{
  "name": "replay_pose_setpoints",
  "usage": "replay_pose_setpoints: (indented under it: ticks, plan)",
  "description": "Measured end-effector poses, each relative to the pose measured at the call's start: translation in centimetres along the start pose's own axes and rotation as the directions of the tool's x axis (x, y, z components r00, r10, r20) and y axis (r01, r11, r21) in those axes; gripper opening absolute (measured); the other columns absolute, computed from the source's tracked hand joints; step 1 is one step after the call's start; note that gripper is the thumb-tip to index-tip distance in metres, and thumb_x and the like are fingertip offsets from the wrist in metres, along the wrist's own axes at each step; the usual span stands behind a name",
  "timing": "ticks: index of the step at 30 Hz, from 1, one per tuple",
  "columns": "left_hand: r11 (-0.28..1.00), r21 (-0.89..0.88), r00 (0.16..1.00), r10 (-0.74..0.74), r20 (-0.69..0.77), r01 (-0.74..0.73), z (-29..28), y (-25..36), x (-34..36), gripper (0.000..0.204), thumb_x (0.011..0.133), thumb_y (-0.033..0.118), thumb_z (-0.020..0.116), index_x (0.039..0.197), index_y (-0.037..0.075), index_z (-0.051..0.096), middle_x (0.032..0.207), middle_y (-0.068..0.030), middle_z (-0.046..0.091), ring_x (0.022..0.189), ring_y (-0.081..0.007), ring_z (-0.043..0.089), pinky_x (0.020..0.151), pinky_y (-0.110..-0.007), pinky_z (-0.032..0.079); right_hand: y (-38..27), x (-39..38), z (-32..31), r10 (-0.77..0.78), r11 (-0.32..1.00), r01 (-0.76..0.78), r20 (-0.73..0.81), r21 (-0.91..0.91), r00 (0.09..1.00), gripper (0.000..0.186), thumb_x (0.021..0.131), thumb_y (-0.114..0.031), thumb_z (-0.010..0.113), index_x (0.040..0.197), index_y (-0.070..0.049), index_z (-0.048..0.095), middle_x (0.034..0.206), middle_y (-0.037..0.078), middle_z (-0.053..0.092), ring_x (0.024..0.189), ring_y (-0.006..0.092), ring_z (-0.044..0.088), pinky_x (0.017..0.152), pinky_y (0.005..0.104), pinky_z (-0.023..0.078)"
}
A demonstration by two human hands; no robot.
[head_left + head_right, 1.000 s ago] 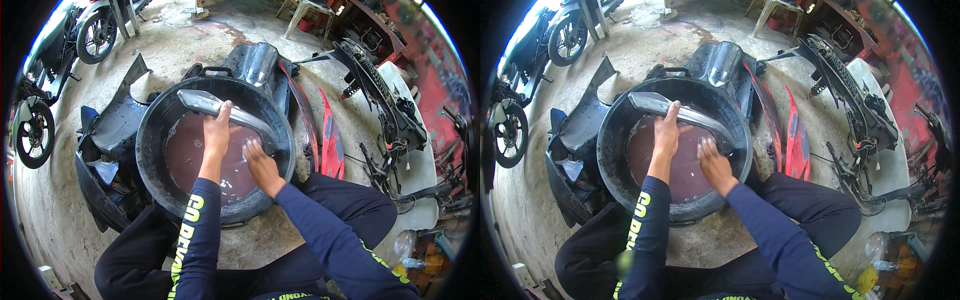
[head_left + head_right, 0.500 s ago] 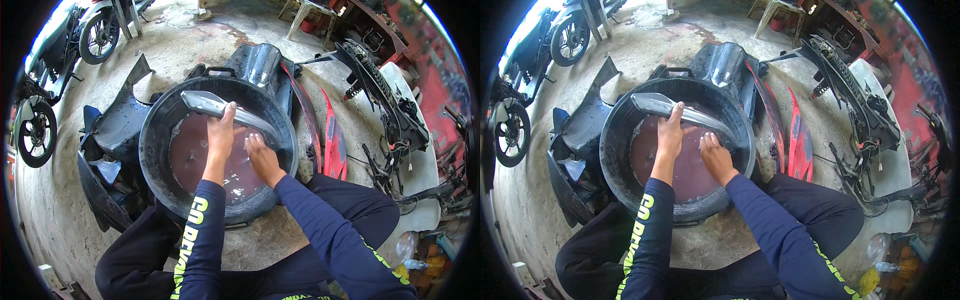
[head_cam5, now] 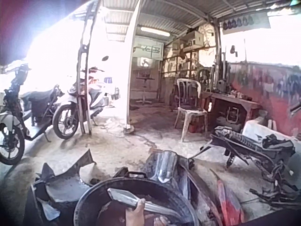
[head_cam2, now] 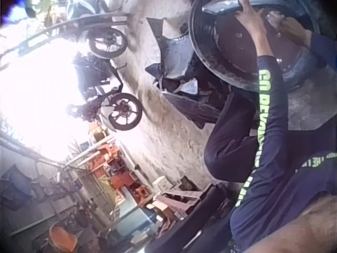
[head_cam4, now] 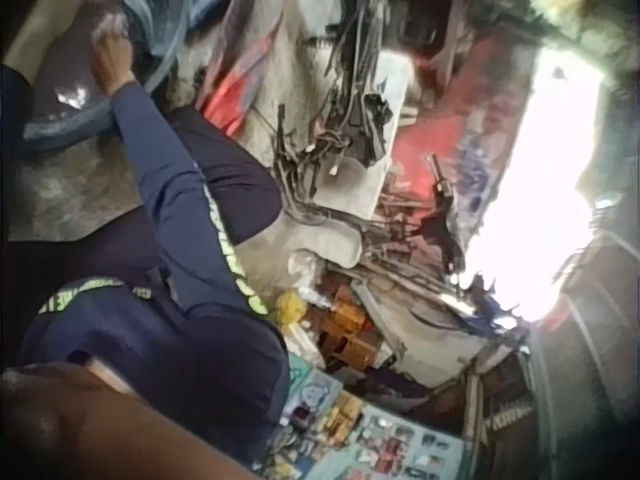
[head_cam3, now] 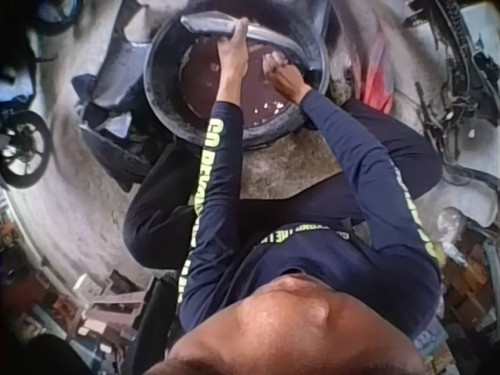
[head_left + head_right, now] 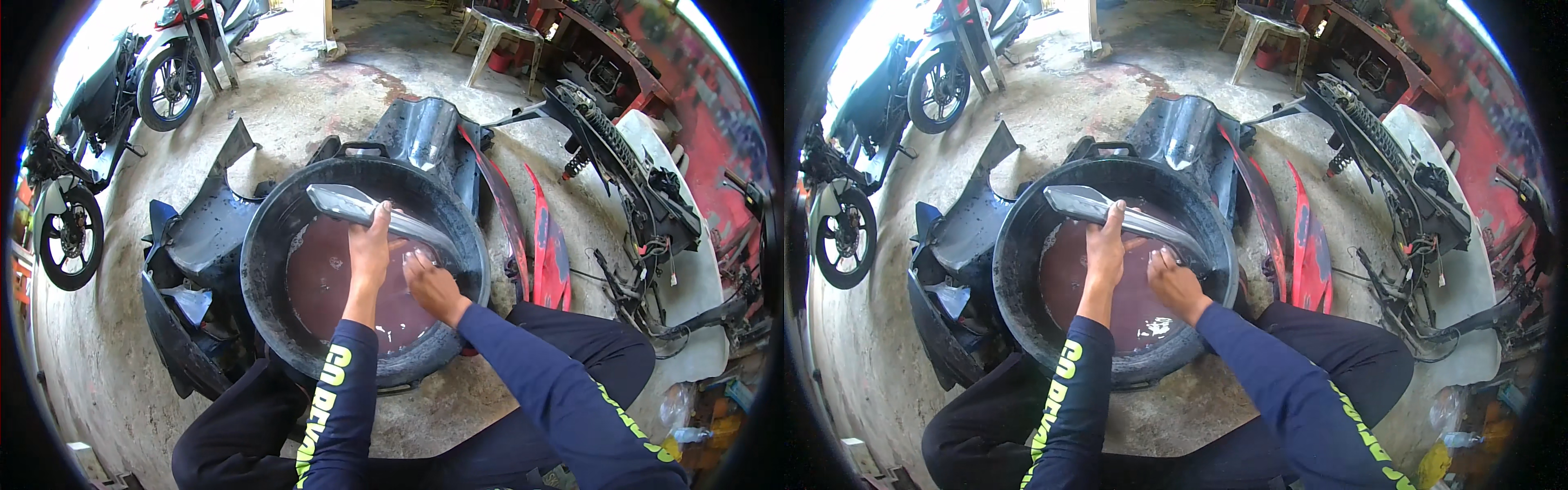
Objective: The person wet-sands a motorcycle grab bar over a basin of liquid using a piece of sandpaper, turning the bar over to rub different surfaces.
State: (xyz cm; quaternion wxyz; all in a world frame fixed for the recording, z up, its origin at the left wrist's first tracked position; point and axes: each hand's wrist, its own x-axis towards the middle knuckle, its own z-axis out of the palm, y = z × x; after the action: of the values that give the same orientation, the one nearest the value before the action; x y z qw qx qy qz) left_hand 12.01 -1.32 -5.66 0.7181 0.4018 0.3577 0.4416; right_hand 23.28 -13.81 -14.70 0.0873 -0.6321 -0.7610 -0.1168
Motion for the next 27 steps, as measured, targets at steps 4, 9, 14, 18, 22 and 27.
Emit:
replay_pose_setpoints:
  ticks: [4, 9, 14, 18, 22, 27]
  plan:
    - [1.000, 0.003, 1.000, 0.006, 0.027, -0.006, -0.6, -0.2, 0.5, 0.037, 0.100, 0.030, 0.064, 0.117, -0.002, 0.055, 0.107, -0.0170, 0.068, 0.094, -0.0245, 0.071, 0.068, -0.041, 0.065, 0.0, -0.1, 1.0, 0.016, 1.000, -0.016, 0.036, 0.010, 0.999, 0.033, 0.089, -0.016, 0.057, 0.111, 0.006, 0.068, 0.129, 0.018, 0.060, 0.127, 0.0315, 0.053, 0.083, 0.0356, 0.061]
    - [0.999, -0.017, 1.000, 0.030, -0.001, -0.030, 0.4, -0.5, 0.4, 0.036, 0.100, 0.030, 0.063, 0.115, -0.002, 0.057, 0.105, -0.0162, 0.069, 0.093, -0.0239, 0.071, 0.067, -0.039, 0.065, 0.0, 0.3, 0.5, -0.012, 1.000, 0.012, 0.013, -0.027, 1.000, 0.033, 0.087, -0.014, 0.059, 0.112, 0.007, 0.068, 0.124, 0.017, 0.061, 0.126, 0.0323, 0.054, 0.082, 0.0347, 0.061]
    - [0.999, 0.031, 0.999, 0.033, -0.019, -0.032, -0.2, -0.2, 0.4, 0.038, 0.100, 0.030, 0.064, 0.118, -0.001, 0.055, 0.108, -0.0173, 0.069, 0.094, -0.0252, 0.071, 0.069, -0.041, 0.065, 0.0, -1.7, -0.5, -0.022, 0.999, 0.024, -0.035, 0.046, 0.999, 0.034, 0.087, -0.013, 0.058, 0.112, 0.008, 0.067, 0.126, 0.019, 0.062, 0.130, 0.0354, 0.050, 0.085, 0.0327, 0.059]
    - [1.000, -0.023, 0.998, 0.007, 0.067, -0.006, 0.2, -0.3, 0.6, 0.042, 0.099, 0.031, 0.065, 0.121, -0.001, 0.052, 0.110, -0.0199, 0.068, 0.098, -0.0273, 0.071, 0.071, -0.044, 0.065, 0.4, 0.1, 1.2, 0.074, 0.997, -0.070, 0.103, -0.043, 0.992, 0.036, 0.088, -0.014, 0.058, 0.118, 0.006, 0.065, 0.139, 0.017, 0.053, 0.137, 0.0337, 0.042, 0.077, 0.0317, 0.062]
    - [1.000, 0.003, 0.999, 0.006, 0.054, -0.006, -0.6, -0.2, 0.5, 0.044, 0.099, 0.031, 0.065, 0.123, -0.002, 0.049, 0.111, -0.0198, 0.067, 0.098, -0.0272, 0.071, 0.072, -0.045, 0.065, 0.2, -2.8, -0.5, -0.018, 1.000, 0.018, 0.041, 0.007, 0.999, 0.041, 0.088, -0.013, 0.058, 0.122, 0.008, 0.062, 0.134, 0.021, 0.057, 0.137, 0.0360, 0.043, 0.089, 0.0325, 0.058]
    - [1.000, -0.003, 0.999, -0.010, 0.053, 0.010, -0.3, 0.0, 0.6, 0.043, 0.099, 0.031, 0.065, 0.121, -0.003, 0.051, 0.112, -0.0176, 0.067, 0.099, -0.0253, 0.070, 0.072, -0.044, 0.065, 0.2, -1.1, 0.2, 0.000, 1.000, 0.000, -0.039, -0.019, 0.999, 0.039, 0.088, -0.011, 0.058, 0.122, 0.008, 0.061, 0.134, 0.023, 0.057, 0.133, 0.0381, 0.048, 0.081, 0.0336, 0.062]
